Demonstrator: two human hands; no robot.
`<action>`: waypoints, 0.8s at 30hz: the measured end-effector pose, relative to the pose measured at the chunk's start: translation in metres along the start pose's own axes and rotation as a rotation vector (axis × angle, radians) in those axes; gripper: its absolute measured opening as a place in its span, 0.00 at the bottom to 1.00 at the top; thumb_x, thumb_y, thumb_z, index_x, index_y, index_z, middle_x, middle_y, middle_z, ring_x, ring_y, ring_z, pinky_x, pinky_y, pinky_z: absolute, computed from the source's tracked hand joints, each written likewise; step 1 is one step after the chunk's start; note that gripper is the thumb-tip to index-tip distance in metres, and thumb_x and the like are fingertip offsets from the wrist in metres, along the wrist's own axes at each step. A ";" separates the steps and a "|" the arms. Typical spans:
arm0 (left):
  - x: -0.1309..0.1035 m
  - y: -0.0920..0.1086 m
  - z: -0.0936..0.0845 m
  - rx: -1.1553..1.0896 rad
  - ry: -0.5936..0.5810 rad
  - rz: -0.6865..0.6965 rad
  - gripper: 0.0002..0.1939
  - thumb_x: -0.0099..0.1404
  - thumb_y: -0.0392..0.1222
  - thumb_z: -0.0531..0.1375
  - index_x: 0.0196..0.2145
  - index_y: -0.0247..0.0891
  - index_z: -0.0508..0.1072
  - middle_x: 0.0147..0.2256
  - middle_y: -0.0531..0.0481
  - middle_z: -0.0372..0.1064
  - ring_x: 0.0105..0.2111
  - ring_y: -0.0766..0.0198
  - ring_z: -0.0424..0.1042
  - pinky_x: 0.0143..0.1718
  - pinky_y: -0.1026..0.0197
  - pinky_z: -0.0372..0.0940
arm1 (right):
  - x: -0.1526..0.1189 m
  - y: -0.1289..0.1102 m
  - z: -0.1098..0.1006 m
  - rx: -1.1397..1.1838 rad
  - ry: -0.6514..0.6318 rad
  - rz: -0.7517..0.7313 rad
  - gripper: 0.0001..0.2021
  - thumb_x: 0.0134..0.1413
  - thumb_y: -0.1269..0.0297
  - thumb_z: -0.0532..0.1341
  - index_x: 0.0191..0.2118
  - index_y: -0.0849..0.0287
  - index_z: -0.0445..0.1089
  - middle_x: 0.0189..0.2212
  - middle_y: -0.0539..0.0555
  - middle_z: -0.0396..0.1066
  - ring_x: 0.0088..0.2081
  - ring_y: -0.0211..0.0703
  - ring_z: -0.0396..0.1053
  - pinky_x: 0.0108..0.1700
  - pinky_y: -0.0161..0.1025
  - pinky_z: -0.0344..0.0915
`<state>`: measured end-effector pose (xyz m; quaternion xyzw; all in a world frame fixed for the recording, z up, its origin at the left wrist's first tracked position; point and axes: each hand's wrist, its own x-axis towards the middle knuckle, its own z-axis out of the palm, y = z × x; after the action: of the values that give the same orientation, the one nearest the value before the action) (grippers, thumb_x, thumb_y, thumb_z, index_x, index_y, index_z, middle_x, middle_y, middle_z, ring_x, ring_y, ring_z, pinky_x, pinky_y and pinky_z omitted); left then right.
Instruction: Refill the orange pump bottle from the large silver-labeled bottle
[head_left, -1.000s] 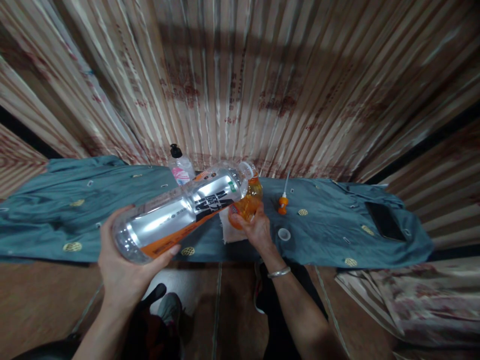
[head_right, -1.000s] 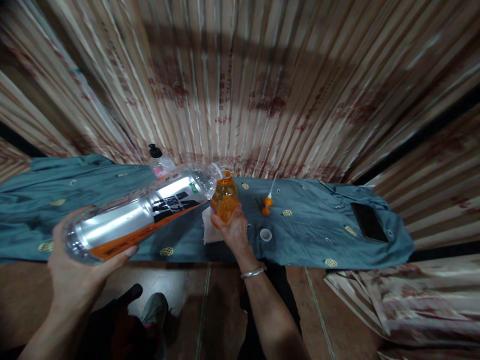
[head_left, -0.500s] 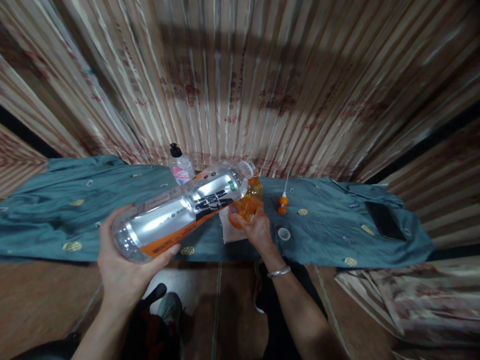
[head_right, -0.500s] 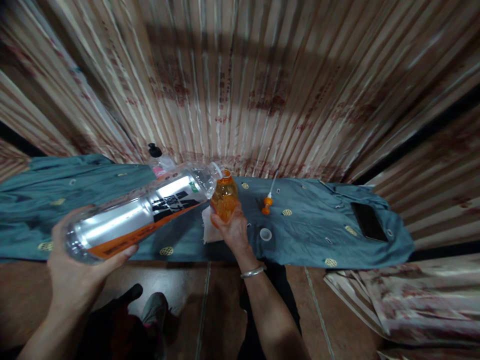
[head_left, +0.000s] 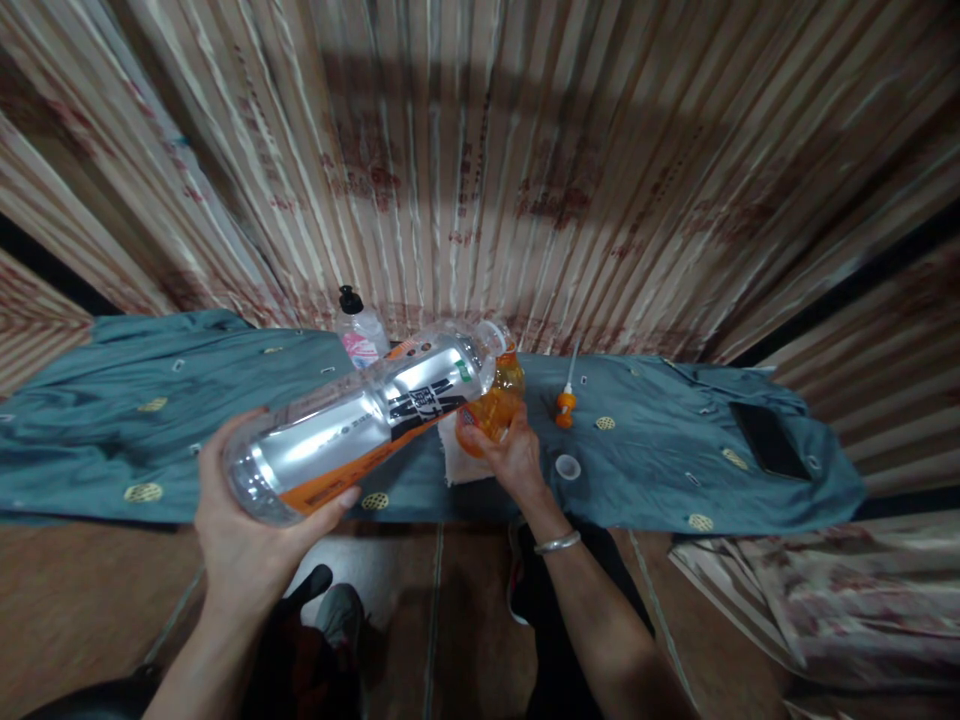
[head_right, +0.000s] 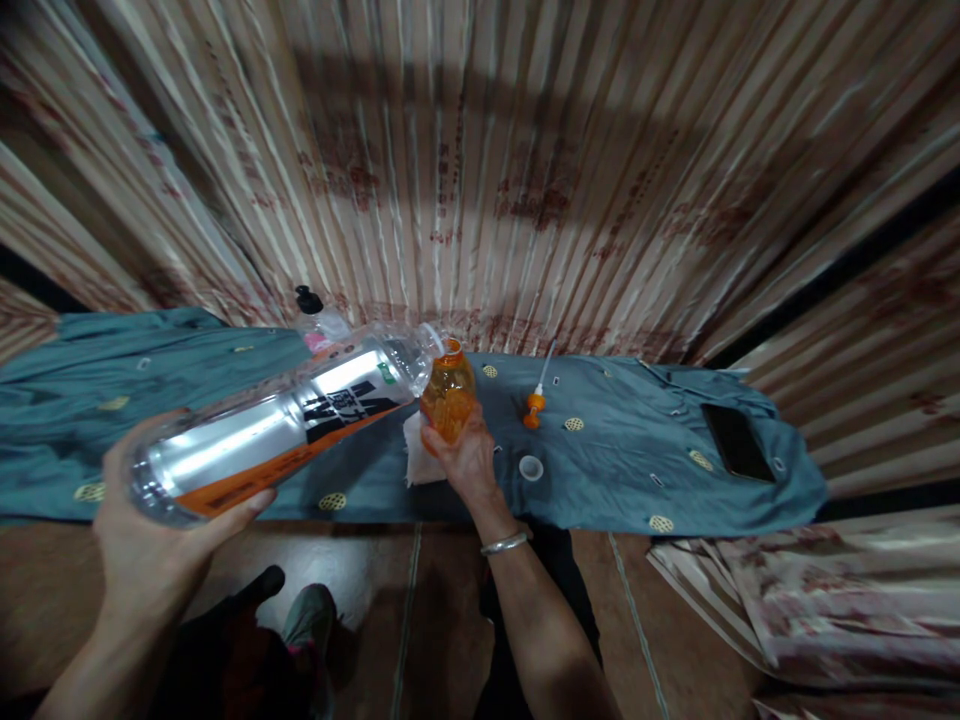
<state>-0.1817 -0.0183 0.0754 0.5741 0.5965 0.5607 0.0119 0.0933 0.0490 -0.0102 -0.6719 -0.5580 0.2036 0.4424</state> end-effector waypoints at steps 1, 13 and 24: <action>0.000 0.000 0.000 -0.003 -0.001 -0.002 0.56 0.39 0.73 0.76 0.59 0.37 0.74 0.53 0.36 0.78 0.51 0.38 0.79 0.55 0.34 0.74 | 0.000 0.000 0.000 -0.006 0.001 0.004 0.32 0.53 0.55 0.75 0.60 0.60 0.66 0.48 0.62 0.84 0.49 0.59 0.84 0.52 0.49 0.79; -0.001 -0.001 0.000 0.010 -0.002 0.044 0.60 0.41 0.77 0.74 0.61 0.30 0.73 0.53 0.30 0.77 0.50 0.36 0.79 0.53 0.31 0.74 | 0.001 0.002 0.000 0.029 0.007 -0.036 0.31 0.52 0.54 0.75 0.59 0.59 0.67 0.49 0.62 0.84 0.51 0.58 0.83 0.54 0.49 0.79; 0.000 -0.002 0.001 0.019 -0.004 0.055 0.59 0.42 0.76 0.74 0.61 0.31 0.74 0.52 0.31 0.78 0.49 0.37 0.80 0.52 0.32 0.75 | 0.002 0.003 0.001 0.029 0.012 -0.011 0.34 0.50 0.54 0.75 0.60 0.59 0.67 0.49 0.63 0.84 0.51 0.60 0.83 0.54 0.50 0.79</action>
<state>-0.1823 -0.0169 0.0733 0.5915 0.5858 0.5540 -0.0077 0.0954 0.0509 -0.0130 -0.6637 -0.5559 0.2052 0.4564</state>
